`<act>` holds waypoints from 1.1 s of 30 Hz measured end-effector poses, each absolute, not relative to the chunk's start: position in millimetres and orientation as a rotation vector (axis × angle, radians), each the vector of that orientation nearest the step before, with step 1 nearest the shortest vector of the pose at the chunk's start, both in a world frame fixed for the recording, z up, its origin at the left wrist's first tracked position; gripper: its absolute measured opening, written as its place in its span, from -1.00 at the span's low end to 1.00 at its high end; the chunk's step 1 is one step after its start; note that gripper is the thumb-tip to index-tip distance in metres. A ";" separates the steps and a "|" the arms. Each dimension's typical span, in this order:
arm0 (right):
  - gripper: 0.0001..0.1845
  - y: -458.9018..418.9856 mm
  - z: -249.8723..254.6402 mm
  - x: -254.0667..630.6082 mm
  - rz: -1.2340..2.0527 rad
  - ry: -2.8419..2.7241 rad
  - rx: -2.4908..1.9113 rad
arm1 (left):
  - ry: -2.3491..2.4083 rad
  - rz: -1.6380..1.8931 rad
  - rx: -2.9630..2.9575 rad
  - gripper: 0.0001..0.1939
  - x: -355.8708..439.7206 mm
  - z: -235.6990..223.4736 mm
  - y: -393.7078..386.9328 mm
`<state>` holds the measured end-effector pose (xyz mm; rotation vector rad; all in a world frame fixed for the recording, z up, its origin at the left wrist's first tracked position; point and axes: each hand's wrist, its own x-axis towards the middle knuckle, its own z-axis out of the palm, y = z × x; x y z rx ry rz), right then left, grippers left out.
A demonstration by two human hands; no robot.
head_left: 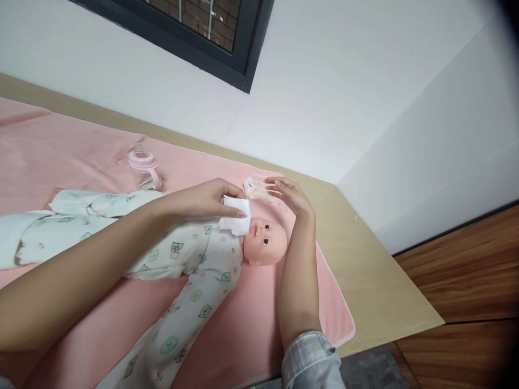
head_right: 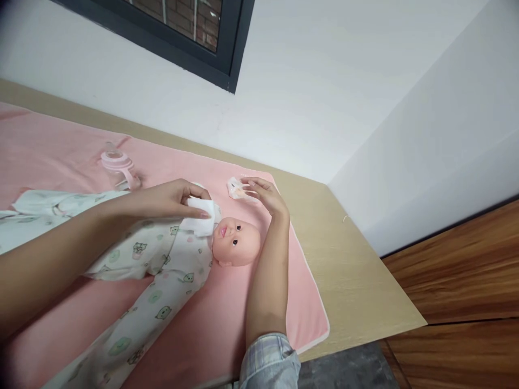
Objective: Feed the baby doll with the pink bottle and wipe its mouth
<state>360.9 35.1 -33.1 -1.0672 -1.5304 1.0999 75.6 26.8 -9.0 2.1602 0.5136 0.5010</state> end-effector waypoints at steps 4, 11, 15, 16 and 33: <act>-0.68 53.0 -79.7 378.6 1.318 -1.339 -1.101 | 0.602 0.382 2.290 -0.83 85.5 -14.5 19.8; -0.75 56.8 -120.6 375.6 1.498 -1.174 -1.149 | 0.673 0.360 2.397 -0.85 97.3 -17.3 4.4; -0.76 56.6 -122.7 375.2 1.498 -1.134 -1.131 | 0.696 0.345 2.420 -0.84 100.7 -21.7 1.1; -0.76 56.5 -123.0 375.3 1.496 -1.123 -1.128 | 0.695 0.345 2.427 -0.84 101.5 -22.7 0.5; -0.81 56.9 -129.5 375.9 1.454 -0.989 -1.081 | 0.695 0.436 2.522 -0.80 101.3 -21.3 -0.3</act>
